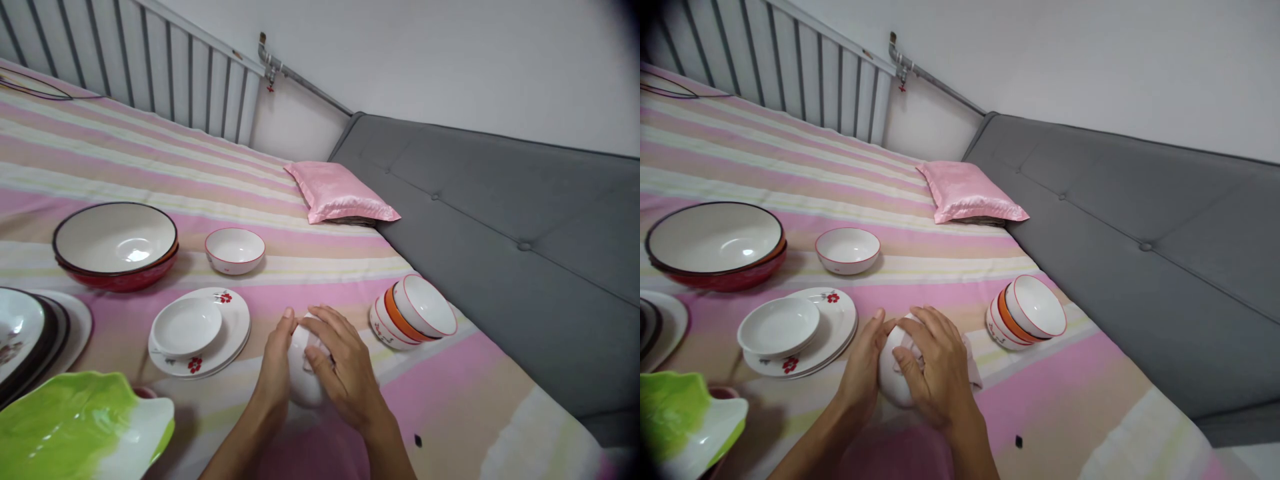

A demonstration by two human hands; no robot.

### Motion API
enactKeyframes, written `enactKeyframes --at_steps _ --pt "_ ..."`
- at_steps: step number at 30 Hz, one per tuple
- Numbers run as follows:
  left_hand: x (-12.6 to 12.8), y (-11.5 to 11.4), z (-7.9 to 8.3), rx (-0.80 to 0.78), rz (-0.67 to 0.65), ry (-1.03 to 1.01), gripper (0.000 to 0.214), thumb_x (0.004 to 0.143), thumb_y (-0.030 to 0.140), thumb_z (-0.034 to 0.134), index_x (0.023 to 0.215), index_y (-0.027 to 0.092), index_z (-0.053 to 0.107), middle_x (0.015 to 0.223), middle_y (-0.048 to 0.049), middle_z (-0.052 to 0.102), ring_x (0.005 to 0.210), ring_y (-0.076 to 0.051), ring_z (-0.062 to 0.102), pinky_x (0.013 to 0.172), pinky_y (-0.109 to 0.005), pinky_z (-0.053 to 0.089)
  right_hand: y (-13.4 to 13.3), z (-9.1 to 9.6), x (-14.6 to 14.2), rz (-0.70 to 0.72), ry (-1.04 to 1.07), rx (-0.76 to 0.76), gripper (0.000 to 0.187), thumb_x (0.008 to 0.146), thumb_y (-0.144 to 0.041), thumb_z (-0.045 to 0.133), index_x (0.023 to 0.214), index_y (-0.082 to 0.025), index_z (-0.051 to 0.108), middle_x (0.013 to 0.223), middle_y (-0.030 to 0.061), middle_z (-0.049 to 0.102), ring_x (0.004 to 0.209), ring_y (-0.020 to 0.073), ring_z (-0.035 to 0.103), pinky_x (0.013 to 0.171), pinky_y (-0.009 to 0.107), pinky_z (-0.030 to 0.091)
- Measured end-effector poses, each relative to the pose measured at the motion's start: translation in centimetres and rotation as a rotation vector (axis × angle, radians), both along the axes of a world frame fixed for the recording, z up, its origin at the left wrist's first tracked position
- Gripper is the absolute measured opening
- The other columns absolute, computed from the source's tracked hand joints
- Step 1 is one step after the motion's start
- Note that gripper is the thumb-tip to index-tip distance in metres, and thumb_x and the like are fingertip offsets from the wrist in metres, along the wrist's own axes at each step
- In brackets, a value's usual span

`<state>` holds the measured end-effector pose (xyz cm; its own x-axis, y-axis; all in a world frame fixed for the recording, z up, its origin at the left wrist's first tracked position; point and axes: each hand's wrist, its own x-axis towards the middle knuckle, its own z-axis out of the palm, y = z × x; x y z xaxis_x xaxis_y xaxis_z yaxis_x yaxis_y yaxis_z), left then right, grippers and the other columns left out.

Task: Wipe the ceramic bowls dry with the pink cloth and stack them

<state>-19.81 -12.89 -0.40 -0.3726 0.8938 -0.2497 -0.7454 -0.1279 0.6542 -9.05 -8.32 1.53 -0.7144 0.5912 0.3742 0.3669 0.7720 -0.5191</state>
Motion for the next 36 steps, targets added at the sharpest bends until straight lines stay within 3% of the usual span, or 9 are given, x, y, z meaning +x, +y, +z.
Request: enactKeyframes --at_steps 5,12,14,16,18,24,29,32,36 --pt "0.3 0.0 -0.4 0.044 -0.066 0.084 0.059 0.075 0.063 0.057 0.094 0.009 0.067 0.076 -0.0086 0.071 0.076 -0.025 0.065 0.069 -0.031 0.046 1.4 -1.0 0.6 -0.036 0.192 -0.304 0.037 0.097 -0.041 0.039 0.124 -0.028 0.060 0.134 0.0041 0.055 0.128 0.0200 0.046 0.109 0.038 0.036" --pt "0.7 -0.4 -0.1 0.013 -0.124 0.151 0.061 0.078 0.064 0.053 0.096 0.009 0.070 0.075 -0.0092 0.072 0.068 -0.024 0.064 0.060 -0.029 0.043 3.2 -3.1 0.7 -0.188 0.542 -1.030 0.050 0.088 -0.056 0.047 0.115 -0.019 0.066 0.113 0.0077 0.070 0.108 0.0249 0.063 0.099 0.040 0.043" --pt "0.7 -0.4 -0.2 0.022 -0.122 0.173 0.059 0.079 0.064 0.053 0.096 0.010 0.070 0.075 -0.0089 0.072 0.068 -0.024 0.063 0.059 -0.028 0.042 3.2 -3.3 0.6 -0.204 0.588 -1.157 0.051 0.087 -0.055 0.049 0.118 -0.018 0.064 0.109 0.0084 0.071 0.105 0.0253 0.065 0.098 0.041 0.044" --pt "0.7 -0.3 -0.3 0.037 -0.128 0.187 0.058 0.080 0.063 0.051 0.095 0.011 0.070 0.075 -0.0083 0.071 0.067 -0.023 0.062 0.058 -0.028 0.041 3.1 -3.1 0.7 -0.206 0.578 -1.186 0.051 0.088 -0.054 0.048 0.122 -0.018 0.061 0.110 0.0088 0.071 0.104 0.0256 0.065 0.098 0.042 0.045" --pt "0.7 -0.3 -0.5 0.044 -0.138 0.200 0.057 0.081 0.064 0.049 0.092 0.011 0.069 0.072 -0.0073 0.069 0.063 -0.021 0.060 0.056 -0.027 0.039 2.9 -2.6 0.9 -0.201 0.522 -1.074 0.051 0.088 -0.055 0.047 0.123 -0.019 0.060 0.117 0.0088 0.068 0.109 0.0258 0.062 0.100 0.043 0.043" --pt "1.1 -0.3 -1.1 0.062 -0.097 0.311 0.053 0.084 0.062 0.046 0.067 0.015 0.060 0.058 -0.0019 0.058 0.054 -0.015 0.048 0.054 -0.026 0.034 0.9 -0.5 1.4 -0.145 0.167 -0.382 0.043 0.096 -0.043 0.038 0.133 -0.025 0.053 0.140 0.0056 0.051 0.130 0.0227 0.045 0.110 0.043 0.034" --pt "1.1 -0.2 -1.2 0.116 -0.038 0.246 0.045 0.082 0.058 0.054 0.080 0.016 0.067 0.076 -0.0055 0.068 0.081 -0.023 0.060 0.077 -0.030 0.045 -2.0 0.3 -0.2 -0.110 -0.050 0.088 0.043 0.094 -0.025 0.037 0.135 -0.019 0.050 0.137 0.0088 0.054 0.131 0.0270 0.043 0.110 0.051 0.031" --pt "1.1 0.0 -0.9 0.168 -0.034 0.159 0.048 0.082 0.059 0.054 0.091 0.015 0.070 0.088 -0.0075 0.071 0.095 -0.025 0.061 0.089 -0.032 0.044 -2.9 0.4 -1.2 -0.075 -0.060 0.222 0.047 0.091 -0.017 0.036 0.136 -0.017 0.048 0.135 0.0092 0.055 0.130 0.0262 0.045 0.110 0.049 0.031" --pt "1.3 0.0 -1.0 0.172 -0.067 0.148 0.050 0.083 0.060 0.051 0.095 0.015 0.069 0.090 -0.0078 0.071 0.095 -0.025 0.061 0.087 -0.032 0.044 -2.3 0.5 -1.0 -0.061 -0.054 0.196 0.044 0.092 -0.018 0.036 0.133 -0.019 0.052 0.131 0.0070 0.059 0.127 0.0251 0.048 0.109 0.049 0.032"
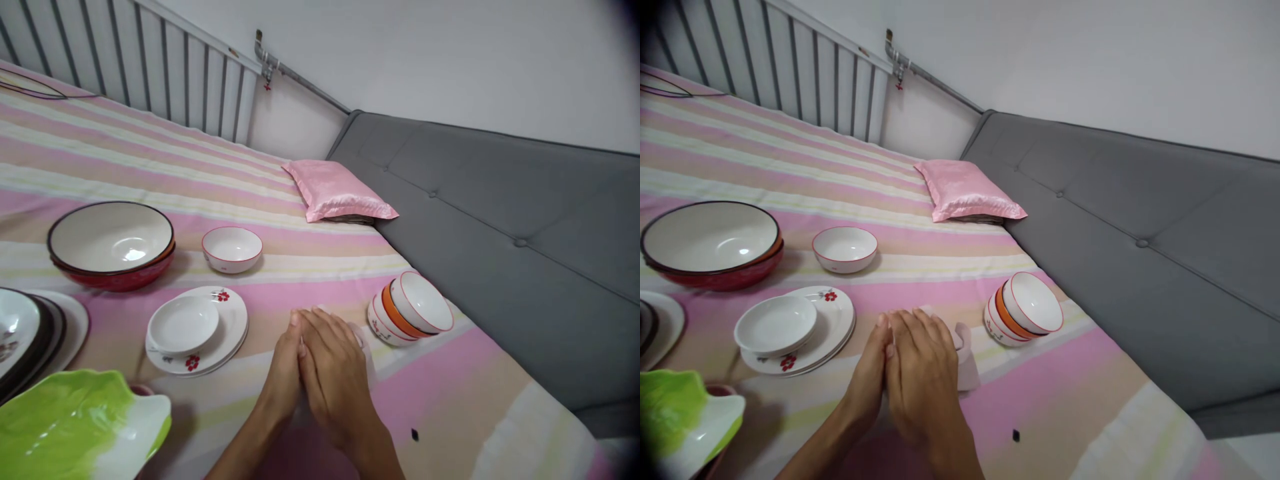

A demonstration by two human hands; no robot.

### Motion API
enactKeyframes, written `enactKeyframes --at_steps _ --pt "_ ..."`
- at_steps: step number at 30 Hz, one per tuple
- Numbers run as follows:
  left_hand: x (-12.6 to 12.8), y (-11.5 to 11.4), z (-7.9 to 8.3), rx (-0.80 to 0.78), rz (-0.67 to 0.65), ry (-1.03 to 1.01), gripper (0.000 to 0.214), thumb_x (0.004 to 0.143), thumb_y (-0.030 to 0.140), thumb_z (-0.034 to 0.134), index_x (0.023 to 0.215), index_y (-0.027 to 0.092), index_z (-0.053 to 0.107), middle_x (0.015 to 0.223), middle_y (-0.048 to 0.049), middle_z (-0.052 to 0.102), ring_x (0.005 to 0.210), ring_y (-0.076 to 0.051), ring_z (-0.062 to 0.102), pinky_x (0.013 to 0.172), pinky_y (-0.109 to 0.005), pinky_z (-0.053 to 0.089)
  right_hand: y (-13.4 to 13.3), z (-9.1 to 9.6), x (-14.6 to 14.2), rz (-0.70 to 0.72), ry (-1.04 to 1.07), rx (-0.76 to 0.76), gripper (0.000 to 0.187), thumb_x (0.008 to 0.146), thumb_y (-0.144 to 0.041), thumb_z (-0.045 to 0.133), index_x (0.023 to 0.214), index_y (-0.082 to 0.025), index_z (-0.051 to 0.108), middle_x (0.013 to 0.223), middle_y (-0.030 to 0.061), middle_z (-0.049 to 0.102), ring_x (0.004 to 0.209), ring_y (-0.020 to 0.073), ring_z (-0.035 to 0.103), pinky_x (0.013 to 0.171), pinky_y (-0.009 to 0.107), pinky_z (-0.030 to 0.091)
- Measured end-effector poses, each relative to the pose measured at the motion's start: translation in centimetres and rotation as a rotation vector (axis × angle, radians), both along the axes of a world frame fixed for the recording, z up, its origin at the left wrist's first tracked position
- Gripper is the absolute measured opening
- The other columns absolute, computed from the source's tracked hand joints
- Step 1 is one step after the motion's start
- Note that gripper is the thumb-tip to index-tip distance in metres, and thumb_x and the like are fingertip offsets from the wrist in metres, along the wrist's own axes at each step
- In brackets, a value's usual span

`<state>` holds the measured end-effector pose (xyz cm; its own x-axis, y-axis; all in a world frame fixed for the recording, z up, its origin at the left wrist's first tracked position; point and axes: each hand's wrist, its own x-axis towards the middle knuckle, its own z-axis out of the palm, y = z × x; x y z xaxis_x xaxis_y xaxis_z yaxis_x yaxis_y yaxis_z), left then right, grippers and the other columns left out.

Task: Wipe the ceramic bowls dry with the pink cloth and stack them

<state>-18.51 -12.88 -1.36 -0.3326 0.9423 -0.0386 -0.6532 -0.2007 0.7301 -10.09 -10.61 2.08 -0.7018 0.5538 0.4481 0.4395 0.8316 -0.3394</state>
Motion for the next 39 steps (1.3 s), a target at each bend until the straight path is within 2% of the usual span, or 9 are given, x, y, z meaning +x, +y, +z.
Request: enactKeyframes --at_steps 4,6,8,14,21,24,31,36,39 --pt "0.2 -0.3 -0.7 -0.021 -0.037 0.142 0.050 0.086 0.060 0.047 0.077 0.015 0.066 0.074 -0.0045 0.066 0.073 -0.019 0.057 0.068 -0.028 0.043 2.1 -0.2 1.3 -0.019 0.080 -0.190 0.039 0.094 -0.024 0.038 0.126 -0.023 0.058 0.128 0.0059 0.061 0.123 0.0233 0.050 0.106 0.045 0.038" --pt "0.2 -0.5 -0.7 -0.033 -0.063 0.171 0.051 0.086 0.061 0.045 0.068 0.016 0.061 0.063 -0.0016 0.058 0.060 -0.015 0.049 0.058 -0.026 0.038 3.3 -0.7 1.9 -0.005 0.179 -0.348 0.037 0.095 -0.028 0.038 0.123 -0.024 0.061 0.127 0.0054 0.061 0.121 0.0213 0.052 0.104 0.041 0.041" --pt "0.1 -0.6 -0.6 -0.040 -0.076 0.187 0.052 0.086 0.062 0.044 0.066 0.016 0.058 0.060 -0.0005 0.054 0.055 -0.013 0.045 0.054 -0.025 0.035 4.3 -1.4 2.2 0.016 0.291 -0.530 0.036 0.095 -0.031 0.039 0.120 -0.024 0.063 0.126 0.0055 0.062 0.119 0.0202 0.054 0.104 0.038 0.041" --pt "-0.2 -0.5 -0.2 -0.098 -0.027 0.179 0.054 0.084 0.062 0.047 0.067 0.013 0.062 0.058 -0.0025 0.057 0.054 -0.013 0.046 0.052 -0.024 0.032 5.6 -3.3 1.9 -0.047 0.651 -1.054 0.036 0.088 -0.040 0.048 0.109 -0.020 0.070 0.117 0.0067 0.068 0.112 0.0231 0.059 0.103 0.038 0.039" --pt "-0.9 -0.5 0.5 -0.136 0.017 -0.014 0.054 0.077 0.058 0.059 0.087 0.007 0.071 0.067 -0.0094 0.070 0.064 -0.023 0.062 0.058 -0.029 0.044 5.4 -3.8 1.0 -0.118 0.885 -1.444 0.037 0.078 -0.038 0.059 0.106 -0.018 0.071 0.102 0.0056 0.073 0.097 0.0235 0.066 0.089 0.036 0.049" --pt "-1.1 -0.6 1.2 -0.152 0.051 -0.123 0.050 0.073 0.054 0.064 0.088 0.007 0.071 0.070 -0.0102 0.072 0.071 -0.026 0.066 0.064 -0.031 0.049 5.3 -3.7 0.7 -0.144 0.957 -1.506 0.037 0.075 -0.038 0.063 0.105 -0.019 0.071 0.101 0.0054 0.073 0.097 0.0233 0.066 0.089 0.035 0.049" --pt "-0.9 -0.5 2.2 -0.182 0.193 -0.378 0.043 0.059 0.046 0.077 0.082 0.012 0.067 0.076 -0.0069 0.073 0.084 -0.029 0.069 0.076 -0.033 0.053 5.0 -3.5 0.5 -0.168 1.077 -1.444 0.043 0.075 -0.041 0.065 0.112 -0.020 0.068 0.118 0.0064 0.068 0.115 0.0258 0.058 0.100 0.038 0.042" --pt "-0.9 0.0 1.8 -0.243 0.304 -0.438 0.026 0.077 0.037 0.069 0.092 0.016 0.068 0.083 -0.0051 0.075 0.086 -0.024 0.071 0.083 -0.033 0.054 4.9 -3.7 -0.1 -0.170 1.139 -1.434 0.048 0.078 -0.043 0.064 0.121 -0.021 0.063 0.118 0.0060 0.068 0.113 0.0260 0.060 0.100 0.041 0.043" --pt "-0.7 0.2 1.3 -0.241 0.299 -0.465 0.028 0.086 0.039 0.060 0.098 0.016 0.070 0.090 -0.0076 0.076 0.089 -0.024 0.071 0.087 -0.035 0.054 4.6 -3.9 -0.5 -0.186 1.158 -1.399 0.051 0.079 -0.045 0.062 0.124 -0.021 0.061 0.118 0.0060 0.068 0.115 0.0263 0.058 0.101 0.042 0.042"
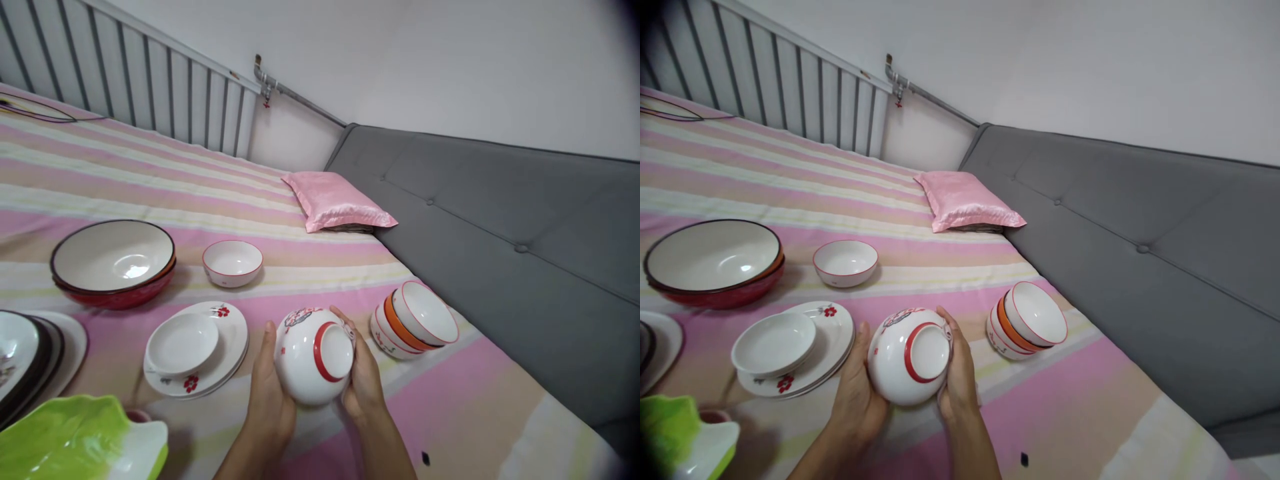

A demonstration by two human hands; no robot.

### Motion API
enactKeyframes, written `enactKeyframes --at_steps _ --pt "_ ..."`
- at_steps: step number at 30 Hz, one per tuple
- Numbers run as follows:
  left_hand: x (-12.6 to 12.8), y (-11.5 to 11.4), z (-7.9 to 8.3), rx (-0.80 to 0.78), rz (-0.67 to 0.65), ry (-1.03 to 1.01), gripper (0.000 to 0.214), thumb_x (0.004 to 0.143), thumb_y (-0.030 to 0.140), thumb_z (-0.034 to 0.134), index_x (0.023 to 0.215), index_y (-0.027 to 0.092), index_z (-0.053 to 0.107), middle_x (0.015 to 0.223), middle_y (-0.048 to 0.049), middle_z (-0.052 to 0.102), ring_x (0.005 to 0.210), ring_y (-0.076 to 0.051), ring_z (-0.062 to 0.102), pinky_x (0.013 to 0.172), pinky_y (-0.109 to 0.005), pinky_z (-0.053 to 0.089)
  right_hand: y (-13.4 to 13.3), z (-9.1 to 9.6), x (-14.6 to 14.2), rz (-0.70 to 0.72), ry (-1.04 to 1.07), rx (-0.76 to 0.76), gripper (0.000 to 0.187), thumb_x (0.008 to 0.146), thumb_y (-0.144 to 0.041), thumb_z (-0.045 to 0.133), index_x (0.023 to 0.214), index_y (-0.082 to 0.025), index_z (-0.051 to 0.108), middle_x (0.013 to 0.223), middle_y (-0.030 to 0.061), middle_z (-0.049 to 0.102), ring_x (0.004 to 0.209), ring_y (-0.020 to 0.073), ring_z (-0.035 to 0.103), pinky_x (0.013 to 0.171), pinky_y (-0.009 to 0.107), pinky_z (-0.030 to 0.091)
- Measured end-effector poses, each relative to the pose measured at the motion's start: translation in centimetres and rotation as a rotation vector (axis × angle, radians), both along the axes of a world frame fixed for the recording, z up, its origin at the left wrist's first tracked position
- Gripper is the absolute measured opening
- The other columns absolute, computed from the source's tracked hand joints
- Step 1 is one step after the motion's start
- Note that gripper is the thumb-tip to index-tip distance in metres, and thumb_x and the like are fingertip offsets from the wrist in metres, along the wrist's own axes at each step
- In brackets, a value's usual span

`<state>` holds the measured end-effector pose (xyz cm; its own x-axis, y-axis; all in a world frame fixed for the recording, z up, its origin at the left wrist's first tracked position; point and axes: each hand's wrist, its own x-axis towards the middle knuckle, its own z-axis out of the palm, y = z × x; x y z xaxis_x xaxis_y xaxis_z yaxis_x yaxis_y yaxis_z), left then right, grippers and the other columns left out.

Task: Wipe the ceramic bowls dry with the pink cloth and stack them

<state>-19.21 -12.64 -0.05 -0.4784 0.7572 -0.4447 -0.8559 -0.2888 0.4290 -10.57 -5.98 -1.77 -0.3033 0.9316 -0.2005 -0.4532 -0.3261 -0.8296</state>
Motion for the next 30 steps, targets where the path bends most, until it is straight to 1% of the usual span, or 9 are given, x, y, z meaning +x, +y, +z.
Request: enactKeyframes --at_steps 4,9,12,15,19,22,26,28,30 --pt "0.3 0.3 -1.0 0.054 -0.008 -0.082 0.036 0.090 0.042 0.053 0.109 0.016 0.068 0.101 -0.0096 0.074 0.097 -0.025 0.069 0.094 -0.039 0.052 -0.3 -0.4 -0.5 -0.069 -0.071 0.079 0.052 0.079 -0.049 0.060 0.123 -0.021 0.061 0.128 0.0055 0.062 0.123 0.0258 0.053 0.104 0.040 0.040" --pt "0.5 0.7 -1.6 0.111 -0.028 -0.106 0.051 0.095 0.051 0.036 0.121 0.016 0.063 0.111 -0.0112 0.072 0.111 -0.026 0.064 0.103 -0.042 0.045 -0.6 -1.4 -1.1 -0.164 -0.144 0.180 0.051 0.082 -0.052 0.054 0.125 -0.024 0.060 0.134 0.0029 0.057 0.127 0.0223 0.049 0.104 0.036 0.041" --pt "0.9 0.7 -1.7 0.165 -0.083 -0.094 0.051 0.093 0.051 0.039 0.125 0.017 0.061 0.118 -0.0108 0.069 0.119 -0.026 0.058 0.107 -0.042 0.041 -0.3 -1.4 -1.0 -0.181 -0.095 0.141 0.049 0.082 -0.050 0.055 0.124 -0.026 0.060 0.133 0.0006 0.058 0.124 0.0207 0.051 0.103 0.035 0.042" --pt "1.6 0.7 -1.8 0.230 -0.162 -0.096 0.048 0.091 0.050 0.046 0.127 0.021 0.060 0.123 -0.0086 0.066 0.124 -0.025 0.054 0.108 -0.042 0.039 0.2 -0.4 -0.1 -0.169 -0.001 0.075 0.049 0.079 -0.049 0.059 0.121 -0.025 0.062 0.124 0.0010 0.064 0.119 0.0219 0.056 0.102 0.037 0.043" --pt "2.3 0.4 -2.0 0.307 -0.329 -0.143 0.044 0.091 0.043 0.052 0.130 0.024 0.056 0.131 -0.0060 0.061 0.127 -0.024 0.051 0.110 -0.041 0.038 1.4 1.0 2.0 -0.121 0.039 0.008 0.046 0.076 -0.047 0.063 0.115 -0.022 0.065 0.113 0.0029 0.070 0.110 0.0233 0.061 0.097 0.036 0.047" --pt "2.3 0.1 -1.8 0.393 -0.435 -0.193 0.043 0.093 0.031 0.050 0.135 0.021 0.051 0.134 -0.0087 0.058 0.127 -0.024 0.050 0.111 -0.044 0.035 2.2 1.2 3.1 -0.063 0.022 -0.017 0.039 0.077 -0.043 0.064 0.109 -0.021 0.068 0.107 0.0038 0.071 0.104 0.0232 0.063 0.092 0.035 0.049" --pt "2.1 0.3 -1.8 0.561 -0.491 -0.257 0.042 0.097 0.019 0.042 0.139 0.016 0.046 0.131 -0.0121 0.059 0.125 -0.023 0.052 0.115 -0.045 0.027 2.4 0.9 3.1 -0.043 0.016 -0.034 0.033 0.076 -0.039 0.065 0.102 -0.019 0.069 0.099 0.0044 0.073 0.098 0.0228 0.066 0.088 0.034 0.052" --pt "1.9 0.6 -2.3 0.676 -0.492 -0.285 0.042 0.098 0.020 0.038 0.139 0.016 0.046 0.133 -0.0119 0.058 0.126 -0.022 0.051 0.117 -0.043 0.022 2.1 0.8 2.6 -0.056 0.011 -0.015 0.033 0.077 -0.040 0.065 0.104 -0.020 0.068 0.101 0.0038 0.073 0.099 0.0227 0.065 0.087 0.034 0.052" --pt "1.6 0.8 -2.8 0.769 -0.473 -0.301 0.042 0.099 0.025 0.035 0.139 0.017 0.047 0.135 -0.0114 0.055 0.129 -0.022 0.048 0.118 -0.042 0.018 1.6 0.8 1.9 -0.072 -0.001 0.027 0.036 0.079 -0.043 0.063 0.107 -0.022 0.066 0.106 0.0036 0.072 0.102 0.0225 0.064 0.088 0.034 0.051"
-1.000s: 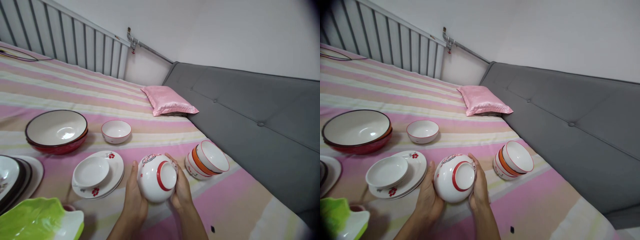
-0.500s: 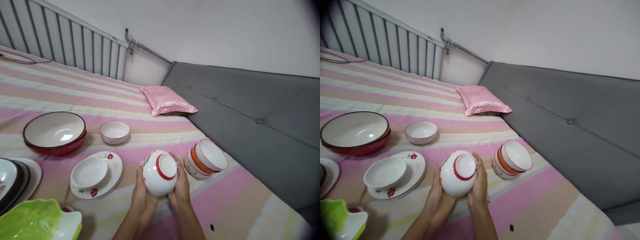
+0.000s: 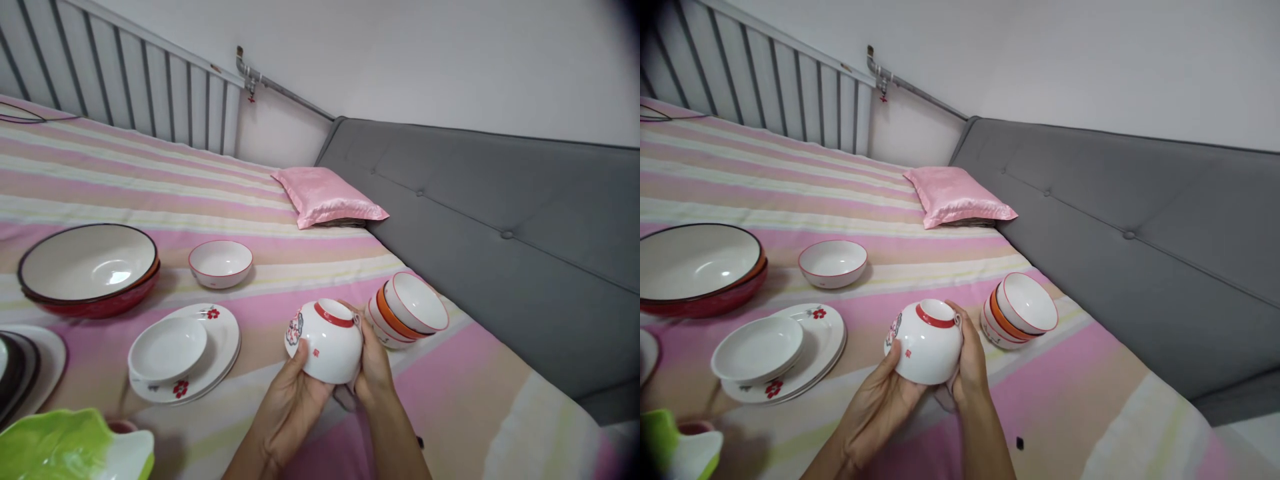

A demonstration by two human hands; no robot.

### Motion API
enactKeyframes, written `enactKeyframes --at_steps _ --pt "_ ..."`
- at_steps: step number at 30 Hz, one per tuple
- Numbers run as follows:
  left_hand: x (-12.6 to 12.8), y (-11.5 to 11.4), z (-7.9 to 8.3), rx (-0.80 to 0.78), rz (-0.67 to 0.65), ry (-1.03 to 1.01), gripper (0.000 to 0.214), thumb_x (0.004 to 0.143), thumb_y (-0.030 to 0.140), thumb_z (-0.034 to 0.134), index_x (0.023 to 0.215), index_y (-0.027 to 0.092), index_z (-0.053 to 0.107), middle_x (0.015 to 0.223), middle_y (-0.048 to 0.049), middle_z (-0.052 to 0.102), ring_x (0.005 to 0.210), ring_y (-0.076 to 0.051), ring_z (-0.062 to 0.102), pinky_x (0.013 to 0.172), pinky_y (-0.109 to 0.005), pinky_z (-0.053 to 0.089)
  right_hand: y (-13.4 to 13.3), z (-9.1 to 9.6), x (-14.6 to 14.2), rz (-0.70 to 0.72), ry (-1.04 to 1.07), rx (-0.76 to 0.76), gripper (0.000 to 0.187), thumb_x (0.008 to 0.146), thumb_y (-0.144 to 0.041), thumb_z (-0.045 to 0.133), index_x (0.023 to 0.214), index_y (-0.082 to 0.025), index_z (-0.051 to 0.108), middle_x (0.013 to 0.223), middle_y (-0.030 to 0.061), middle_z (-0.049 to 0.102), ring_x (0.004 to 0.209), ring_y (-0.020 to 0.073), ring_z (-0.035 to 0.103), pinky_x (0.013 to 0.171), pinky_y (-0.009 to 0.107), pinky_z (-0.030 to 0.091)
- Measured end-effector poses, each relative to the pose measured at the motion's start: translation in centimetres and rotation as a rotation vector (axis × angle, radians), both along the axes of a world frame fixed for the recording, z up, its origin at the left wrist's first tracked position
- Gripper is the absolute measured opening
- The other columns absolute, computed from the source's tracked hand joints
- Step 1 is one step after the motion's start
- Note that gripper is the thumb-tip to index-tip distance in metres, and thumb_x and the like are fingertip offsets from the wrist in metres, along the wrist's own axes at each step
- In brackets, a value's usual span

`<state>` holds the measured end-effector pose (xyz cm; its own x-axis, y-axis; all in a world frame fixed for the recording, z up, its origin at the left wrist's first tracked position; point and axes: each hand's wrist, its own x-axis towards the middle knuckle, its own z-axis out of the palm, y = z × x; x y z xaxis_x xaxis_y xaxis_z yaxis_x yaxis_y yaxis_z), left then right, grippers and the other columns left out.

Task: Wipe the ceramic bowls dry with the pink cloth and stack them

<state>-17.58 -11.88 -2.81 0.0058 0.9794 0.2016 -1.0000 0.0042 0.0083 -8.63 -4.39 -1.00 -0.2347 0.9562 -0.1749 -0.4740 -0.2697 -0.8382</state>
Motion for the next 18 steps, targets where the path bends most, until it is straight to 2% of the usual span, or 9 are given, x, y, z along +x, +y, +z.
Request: enactKeyframes --at_steps 3,6,10,14,18 --pt "-0.3 0.1 -0.3 0.007 0.032 -0.037 0.046 0.100 0.031 0.030 0.142 0.017 0.043 0.136 -0.0113 0.054 0.131 -0.021 0.045 0.119 -0.040 0.014 -0.8 -0.1 -0.7 -0.018 -0.052 0.089 0.041 0.083 -0.050 0.058 0.113 -0.023 0.062 0.115 0.0045 0.068 0.110 0.0230 0.061 0.093 0.036 0.049" --pt "-0.4 0.0 -0.1 -0.056 0.049 -0.057 0.050 0.100 0.031 0.026 0.147 0.017 0.032 0.134 -0.0127 0.056 0.130 -0.021 0.046 0.119 -0.041 0.014 -1.4 -0.4 -1.1 -0.014 -0.150 0.224 0.045 0.087 -0.052 0.053 0.121 -0.025 0.058 0.127 0.0049 0.061 0.120 0.0239 0.055 0.101 0.040 0.044" --pt "-0.3 -0.1 0.1 -0.139 0.048 -0.061 0.052 0.101 0.030 0.023 0.151 0.015 0.020 0.135 -0.0141 0.055 0.130 -0.020 0.047 0.118 -0.039 0.018 -2.2 -0.8 -1.4 -0.054 -0.420 0.448 0.049 0.091 -0.050 0.046 0.134 -0.026 0.050 0.142 0.0064 0.048 0.131 0.0243 0.043 0.108 0.043 0.035" --pt "-0.5 -0.2 -0.6 -0.117 0.001 -0.037 0.055 0.101 0.034 0.019 0.150 0.011 0.022 0.137 -0.0162 0.054 0.132 -0.018 0.045 0.116 -0.034 0.024 -3.7 -0.5 -1.9 -0.076 -0.726 0.756 0.049 0.094 -0.041 0.043 0.142 -0.029 0.041 0.151 0.0040 0.035 0.141 0.0244 0.027 0.115 0.049 0.024" --pt "-0.6 -0.8 -1.8 -0.144 -0.020 0.012 0.055 0.101 0.037 0.014 0.148 0.015 0.030 0.130 -0.0132 0.061 0.125 -0.015 0.053 0.107 -0.024 0.038 -5.2 0.4 -2.4 0.052 -0.957 1.060 0.049 0.094 -0.030 0.044 0.143 -0.035 0.038 0.155 0.0003 0.029 0.145 0.0284 0.018 0.115 0.058 0.013"
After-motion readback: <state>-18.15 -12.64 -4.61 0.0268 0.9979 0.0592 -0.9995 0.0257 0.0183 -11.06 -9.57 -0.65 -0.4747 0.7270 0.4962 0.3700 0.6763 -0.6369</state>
